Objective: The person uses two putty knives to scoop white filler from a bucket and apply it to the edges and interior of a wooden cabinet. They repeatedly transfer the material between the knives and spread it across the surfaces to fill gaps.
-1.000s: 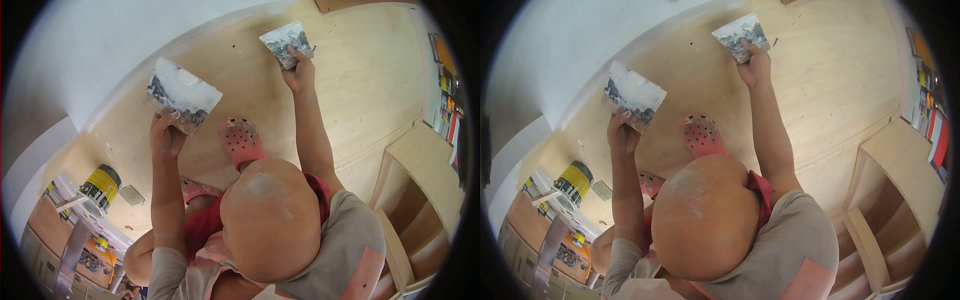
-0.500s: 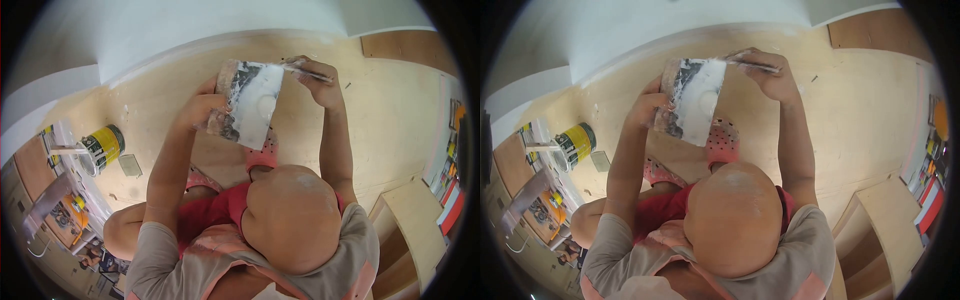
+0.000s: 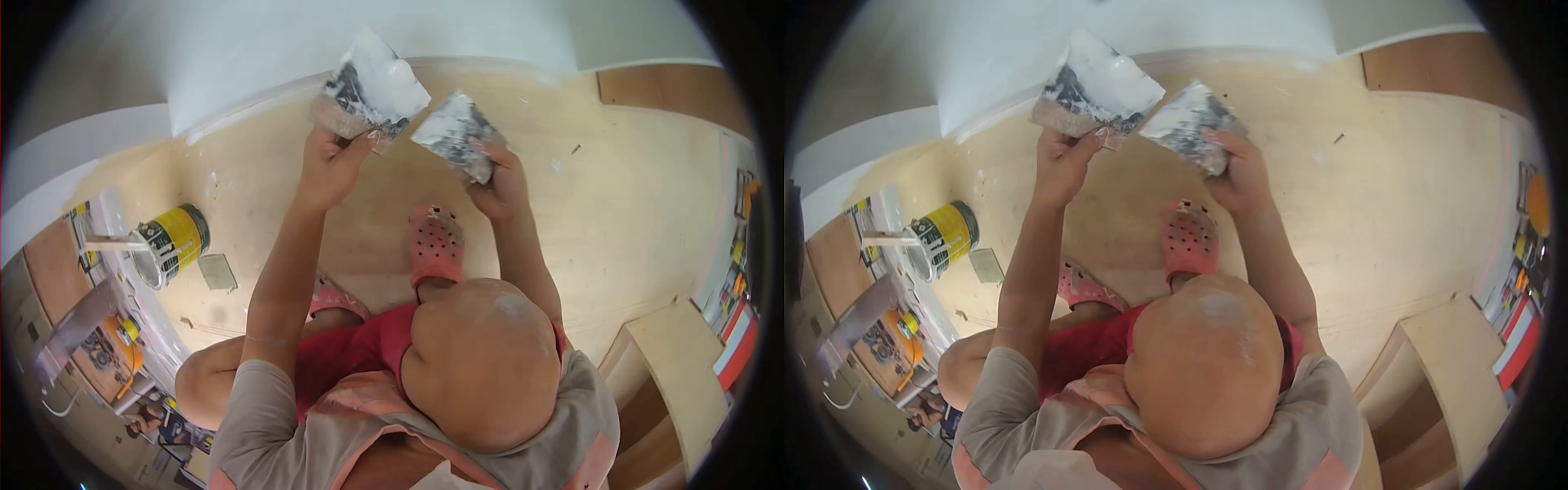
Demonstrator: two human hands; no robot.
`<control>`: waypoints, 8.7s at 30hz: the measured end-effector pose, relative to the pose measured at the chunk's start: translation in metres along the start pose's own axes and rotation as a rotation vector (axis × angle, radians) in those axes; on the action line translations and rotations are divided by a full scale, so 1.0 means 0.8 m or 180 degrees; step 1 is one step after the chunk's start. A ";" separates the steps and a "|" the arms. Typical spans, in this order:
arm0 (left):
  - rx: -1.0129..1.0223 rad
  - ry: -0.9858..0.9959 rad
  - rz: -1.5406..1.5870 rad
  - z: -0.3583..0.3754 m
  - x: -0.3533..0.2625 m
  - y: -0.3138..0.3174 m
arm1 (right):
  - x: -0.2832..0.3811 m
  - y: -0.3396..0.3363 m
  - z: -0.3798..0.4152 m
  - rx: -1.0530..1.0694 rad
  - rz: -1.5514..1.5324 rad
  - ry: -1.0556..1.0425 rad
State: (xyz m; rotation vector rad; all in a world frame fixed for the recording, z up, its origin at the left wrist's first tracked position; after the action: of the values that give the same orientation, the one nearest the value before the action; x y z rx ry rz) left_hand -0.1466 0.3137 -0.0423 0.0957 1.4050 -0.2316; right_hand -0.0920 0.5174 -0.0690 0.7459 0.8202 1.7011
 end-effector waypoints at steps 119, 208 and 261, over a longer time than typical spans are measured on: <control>-0.1052 -0.1035 0.1304 0.169 -0.116 -0.276 | -0.188 -0.052 -0.242 -0.0483 0.3423 -0.3339; -0.1119 -0.1093 0.1941 0.165 -0.057 -0.336 | -0.338 0.140 -0.103 0.1459 0.1498 -0.0737; -0.2181 -0.0572 0.0090 0.161 -0.113 -0.320 | -0.284 0.039 -0.207 -0.0128 -0.0649 -0.1113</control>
State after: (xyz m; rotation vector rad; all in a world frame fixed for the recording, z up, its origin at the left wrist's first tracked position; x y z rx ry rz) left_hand -0.0907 0.0478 0.0861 -0.4597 1.2370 0.2658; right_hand -0.1857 0.2652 -0.1567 0.8710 0.5940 1.3525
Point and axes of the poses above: each hand's wrist, its own z-axis away from the middle knuckle, its own y-axis out of the palm, x = y × z, the point moved 2 cm from there along -z, towards the middle knuckle, and after that the axes turned 13 degrees about -z, right-handed, at the moved point
